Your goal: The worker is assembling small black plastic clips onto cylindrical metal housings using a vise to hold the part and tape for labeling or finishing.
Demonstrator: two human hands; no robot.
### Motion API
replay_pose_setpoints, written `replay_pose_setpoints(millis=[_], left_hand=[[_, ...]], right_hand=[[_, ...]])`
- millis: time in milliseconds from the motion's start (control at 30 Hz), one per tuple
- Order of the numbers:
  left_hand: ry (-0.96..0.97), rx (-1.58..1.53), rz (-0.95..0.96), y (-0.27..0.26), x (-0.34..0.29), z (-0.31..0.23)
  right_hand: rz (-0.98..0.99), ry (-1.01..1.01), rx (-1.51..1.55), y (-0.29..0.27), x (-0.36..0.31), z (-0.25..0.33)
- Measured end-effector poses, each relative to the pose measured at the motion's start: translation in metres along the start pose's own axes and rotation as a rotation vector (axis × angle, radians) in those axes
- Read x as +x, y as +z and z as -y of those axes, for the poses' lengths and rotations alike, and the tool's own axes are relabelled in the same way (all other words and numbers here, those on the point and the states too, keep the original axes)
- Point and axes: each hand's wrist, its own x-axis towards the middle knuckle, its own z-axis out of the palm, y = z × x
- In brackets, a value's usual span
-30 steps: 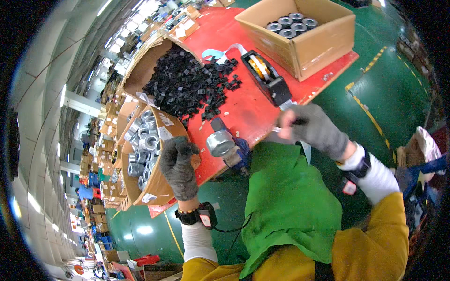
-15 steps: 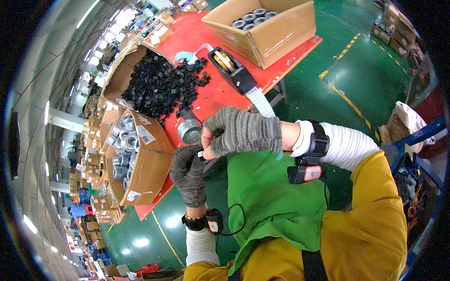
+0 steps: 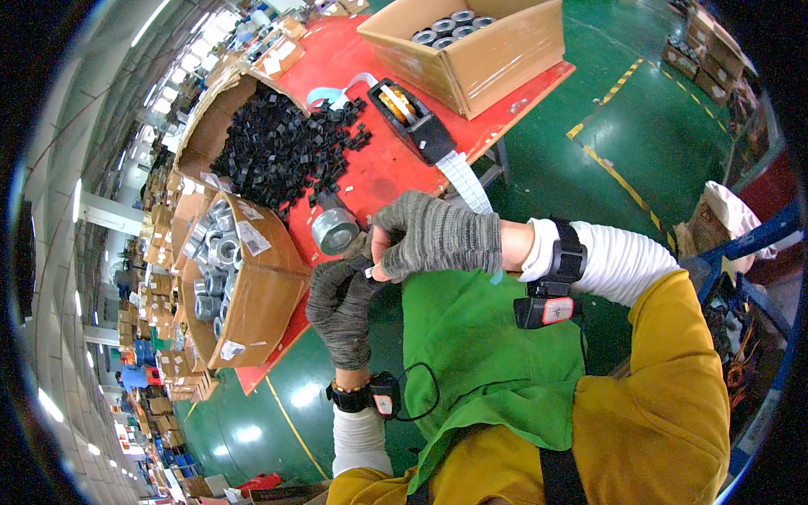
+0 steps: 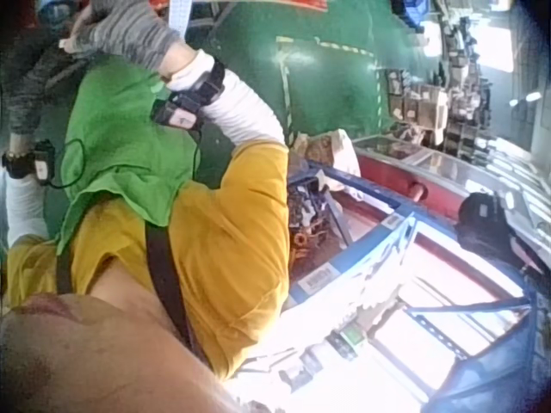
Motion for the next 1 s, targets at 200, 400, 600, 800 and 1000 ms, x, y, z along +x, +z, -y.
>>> replay_pose_setpoints(millis=[200, 400, 600, 800, 1000], left_hand=[[0.075, 0.094, -0.035, 0.001, -0.002, 0.002], [0.06, 0.175, -0.022, 0.001, -0.003, 0.006], [-0.139, -0.117, 0.005, 0.003, -0.011, 0.006], [-0.473, -0.205, 0.076, -0.02, 0.001, -0.003], [-0.235, 0.09, 0.15, -0.04, 0.034, -0.01]], right_hand=[[-0.065, 0.025, -0.011, 0.005, 0.0, -0.011], [-0.079, 0.072, -0.073, 0.003, 0.003, -0.012], [0.058, 0.101, 0.063, 0.006, 0.006, -0.011], [-0.015, -0.087, -0.125, -0.007, 0.011, -0.021], [-0.098, -0.383, -0.324, 0.005, 0.043, 0.014]])
